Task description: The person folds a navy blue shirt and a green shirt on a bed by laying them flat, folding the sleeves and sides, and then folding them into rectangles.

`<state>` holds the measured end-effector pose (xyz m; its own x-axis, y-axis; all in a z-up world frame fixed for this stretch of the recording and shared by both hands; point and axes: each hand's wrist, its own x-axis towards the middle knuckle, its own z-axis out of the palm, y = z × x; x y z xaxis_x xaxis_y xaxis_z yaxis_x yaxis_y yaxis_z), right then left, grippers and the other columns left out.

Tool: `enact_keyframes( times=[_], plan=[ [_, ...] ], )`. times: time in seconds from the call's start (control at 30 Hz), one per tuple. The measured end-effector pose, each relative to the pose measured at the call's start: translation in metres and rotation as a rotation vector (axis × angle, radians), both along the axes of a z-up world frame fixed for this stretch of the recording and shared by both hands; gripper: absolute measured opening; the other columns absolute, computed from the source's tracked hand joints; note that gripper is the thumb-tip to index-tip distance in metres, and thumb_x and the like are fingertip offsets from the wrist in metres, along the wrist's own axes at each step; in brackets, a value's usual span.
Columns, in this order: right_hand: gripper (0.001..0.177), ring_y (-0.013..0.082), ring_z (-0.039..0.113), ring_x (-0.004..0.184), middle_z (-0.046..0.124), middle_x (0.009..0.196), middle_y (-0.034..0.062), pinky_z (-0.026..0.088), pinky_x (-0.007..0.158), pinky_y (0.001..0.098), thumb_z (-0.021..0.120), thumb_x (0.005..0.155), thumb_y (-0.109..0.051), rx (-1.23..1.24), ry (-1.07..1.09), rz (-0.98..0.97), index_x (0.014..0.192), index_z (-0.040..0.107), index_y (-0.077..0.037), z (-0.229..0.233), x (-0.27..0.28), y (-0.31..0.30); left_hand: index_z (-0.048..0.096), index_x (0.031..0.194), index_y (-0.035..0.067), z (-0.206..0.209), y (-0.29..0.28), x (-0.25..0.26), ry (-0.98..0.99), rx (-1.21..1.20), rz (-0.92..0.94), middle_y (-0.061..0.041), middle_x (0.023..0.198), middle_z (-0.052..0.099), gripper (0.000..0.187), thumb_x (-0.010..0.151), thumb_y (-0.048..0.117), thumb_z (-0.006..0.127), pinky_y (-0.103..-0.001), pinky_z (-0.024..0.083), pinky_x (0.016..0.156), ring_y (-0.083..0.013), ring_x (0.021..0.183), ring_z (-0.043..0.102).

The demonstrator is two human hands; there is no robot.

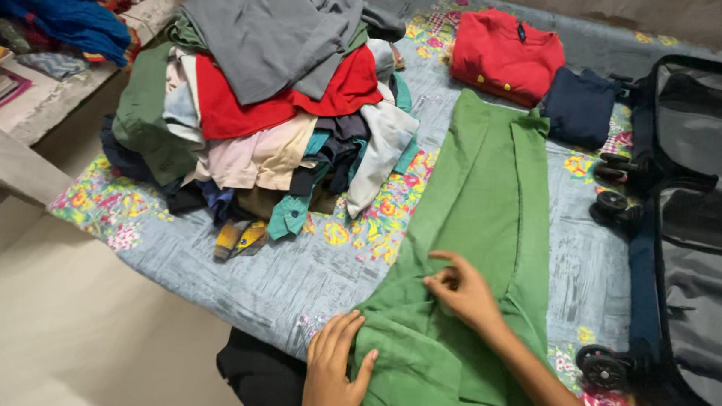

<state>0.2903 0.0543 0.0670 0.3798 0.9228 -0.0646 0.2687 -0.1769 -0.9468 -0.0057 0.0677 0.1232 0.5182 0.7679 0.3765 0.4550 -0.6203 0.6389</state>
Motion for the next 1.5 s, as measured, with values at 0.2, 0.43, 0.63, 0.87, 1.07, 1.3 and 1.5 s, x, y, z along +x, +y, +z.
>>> enact_keyframes(
  times=[0.2, 0.43, 0.63, 0.87, 1.07, 1.3, 1.5],
  plan=[
    [0.037, 0.0070, 0.055, 0.067, 0.066, 0.076, 0.0006, 0.046, 0.060, 0.0244, 0.077, 0.088, -0.018, -0.001, -0.016, -0.127, 0.123, 0.072, -0.008, 0.018, -0.003, -0.032, 0.060, 0.133, 0.005, 0.007, -0.002, 0.006, -0.053, -0.068, -0.066, -0.012, 0.140, 0.061, 0.051, 0.088, 0.024, 0.072, -0.048, 0.035, 0.111, -0.0338, 0.136, 0.050],
    [0.039, 0.0150, 0.075, 0.089, 0.079, 0.097, 0.0045, 0.057, 0.077, 0.0291, 0.072, 0.090, -0.031, 0.008, -0.198, -0.147, 0.123, 0.070, -0.011, 0.024, -0.014, -0.041, 0.065, 0.127, 0.008, -0.003, 0.006, 0.004, -0.055, -0.129, 0.003, -0.008, 0.135, 0.066, 0.038, 0.092, 0.024, 0.068, -0.043, 0.043, 0.105, -0.0308, 0.126, 0.060],
    [0.068, 0.0350, 0.056, 0.120, 0.063, 0.130, 0.0151, 0.040, 0.101, 0.0449, 0.077, 0.080, -0.041, -0.018, -0.762, 0.131, 0.134, 0.059, -0.006, 0.064, -0.028, -0.075, 0.063, 0.129, 0.009, 0.001, 0.005, 0.004, -0.009, -0.074, -0.001, -0.007, 0.141, 0.063, 0.041, 0.092, 0.028, 0.067, -0.047, 0.036, 0.111, -0.0329, 0.135, 0.051],
    [0.068, 0.0321, 0.060, 0.115, 0.066, 0.121, 0.0111, 0.045, 0.102, 0.0393, 0.077, 0.080, -0.047, -0.214, -0.663, 0.128, 0.135, 0.061, -0.011, 0.049, -0.007, -0.094, 0.049, 0.143, 0.005, 0.009, -0.012, 0.016, 0.125, 0.095, -0.109, -0.010, 0.155, 0.044, 0.065, 0.090, 0.038, 0.068, -0.056, 0.017, 0.114, -0.0403, 0.147, 0.027],
    [0.058, 0.0326, 0.066, 0.101, 0.071, 0.110, 0.0148, 0.052, 0.089, 0.0385, 0.081, 0.078, -0.045, -0.186, -0.602, 0.208, 0.116, 0.068, -0.003, 0.046, 0.029, -0.104, 0.049, 0.145, 0.004, 0.006, -0.018, 0.021, 0.133, 0.063, -0.115, -0.013, 0.158, 0.041, 0.064, 0.093, 0.037, 0.066, -0.057, 0.018, 0.115, -0.0414, 0.149, 0.025],
    [0.062, 0.0345, 0.063, 0.114, 0.069, 0.116, 0.0175, 0.049, 0.097, 0.0420, 0.082, 0.079, -0.042, -0.130, -0.601, 0.306, 0.122, 0.066, -0.001, 0.055, 0.047, -0.116, 0.052, 0.142, 0.005, 0.025, -0.035, 0.045, 0.111, 0.200, -0.105, -0.013, 0.158, 0.042, 0.061, 0.092, 0.037, 0.066, -0.058, 0.017, 0.117, -0.0437, 0.150, 0.025],
    [0.056, 0.0372, 0.056, 0.123, 0.065, 0.126, 0.0156, 0.044, 0.102, 0.0451, 0.080, 0.081, -0.030, -0.111, -0.705, 0.434, 0.127, 0.063, -0.003, 0.068, 0.042, -0.117, 0.054, 0.131, -0.004, 0.025, -0.041, 0.093, 0.195, 0.181, -0.277, -0.022, 0.144, 0.051, 0.064, 0.090, 0.042, 0.070, -0.062, 0.020, 0.115, -0.0450, 0.143, 0.034]
  ],
)
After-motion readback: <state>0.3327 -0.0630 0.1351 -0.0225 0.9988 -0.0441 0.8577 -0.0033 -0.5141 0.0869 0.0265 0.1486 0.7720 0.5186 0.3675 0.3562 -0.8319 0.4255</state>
